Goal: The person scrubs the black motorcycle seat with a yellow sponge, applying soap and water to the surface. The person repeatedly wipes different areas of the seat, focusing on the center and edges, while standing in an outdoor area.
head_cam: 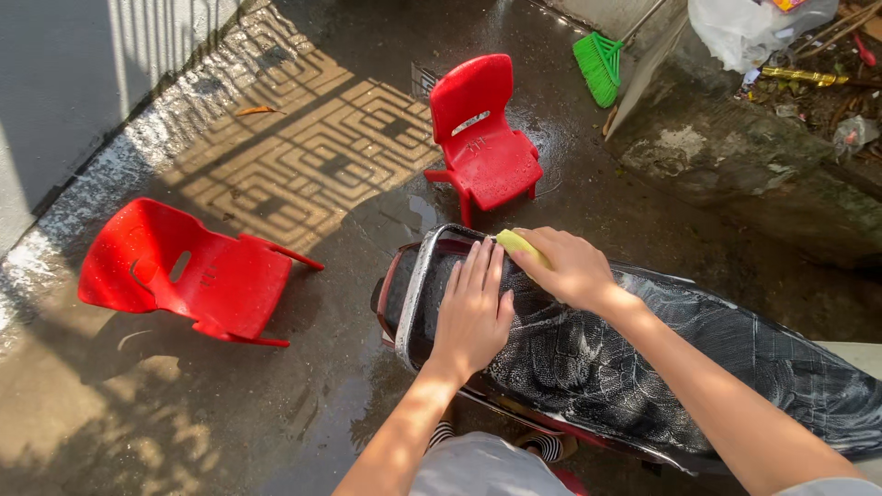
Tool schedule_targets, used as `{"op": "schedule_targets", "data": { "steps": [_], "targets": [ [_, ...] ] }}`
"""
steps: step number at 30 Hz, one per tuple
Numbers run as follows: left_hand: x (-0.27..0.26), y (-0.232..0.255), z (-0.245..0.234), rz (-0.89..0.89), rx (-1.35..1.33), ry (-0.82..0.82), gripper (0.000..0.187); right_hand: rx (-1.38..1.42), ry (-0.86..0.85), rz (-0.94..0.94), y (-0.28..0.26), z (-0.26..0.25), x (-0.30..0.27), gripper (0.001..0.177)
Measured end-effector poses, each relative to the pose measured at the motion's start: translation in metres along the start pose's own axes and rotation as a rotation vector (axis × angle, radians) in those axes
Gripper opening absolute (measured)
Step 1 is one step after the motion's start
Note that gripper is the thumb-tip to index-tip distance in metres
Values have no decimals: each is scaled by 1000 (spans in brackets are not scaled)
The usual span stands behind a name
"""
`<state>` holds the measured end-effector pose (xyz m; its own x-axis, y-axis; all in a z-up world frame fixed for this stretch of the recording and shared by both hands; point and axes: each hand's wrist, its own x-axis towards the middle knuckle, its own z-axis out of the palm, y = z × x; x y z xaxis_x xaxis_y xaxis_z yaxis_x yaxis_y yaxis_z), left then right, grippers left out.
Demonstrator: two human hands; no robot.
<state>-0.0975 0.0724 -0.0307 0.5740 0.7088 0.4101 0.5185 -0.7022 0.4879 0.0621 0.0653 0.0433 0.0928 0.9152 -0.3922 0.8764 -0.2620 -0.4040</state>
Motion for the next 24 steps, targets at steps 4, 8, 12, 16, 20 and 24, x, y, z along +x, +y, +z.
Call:
{"op": "schedule_targets", "data": {
  "steps": [4,8,12,16,20,24],
  "targets": [
    [-2,-4,2,-8,21,5,58,-95,35,3,7,16,20,47],
    [5,-5,-2,19,5,-38,63,-126,200,30,9,25,14,42],
    [2,-1,-7,1,12,-97,64,-57,201,-60,10,23,-12,52],
    [8,-7,-4,-2,-21,-95,62,-161,180,-9,14,24,30,44],
    [-2,2,-8,2,8,-63,60,-135,333,-16,14,53,32,34],
    [2,0,-9,4,31,-52,60,-175,473,-120,12,61,14,36]
  ]
}}
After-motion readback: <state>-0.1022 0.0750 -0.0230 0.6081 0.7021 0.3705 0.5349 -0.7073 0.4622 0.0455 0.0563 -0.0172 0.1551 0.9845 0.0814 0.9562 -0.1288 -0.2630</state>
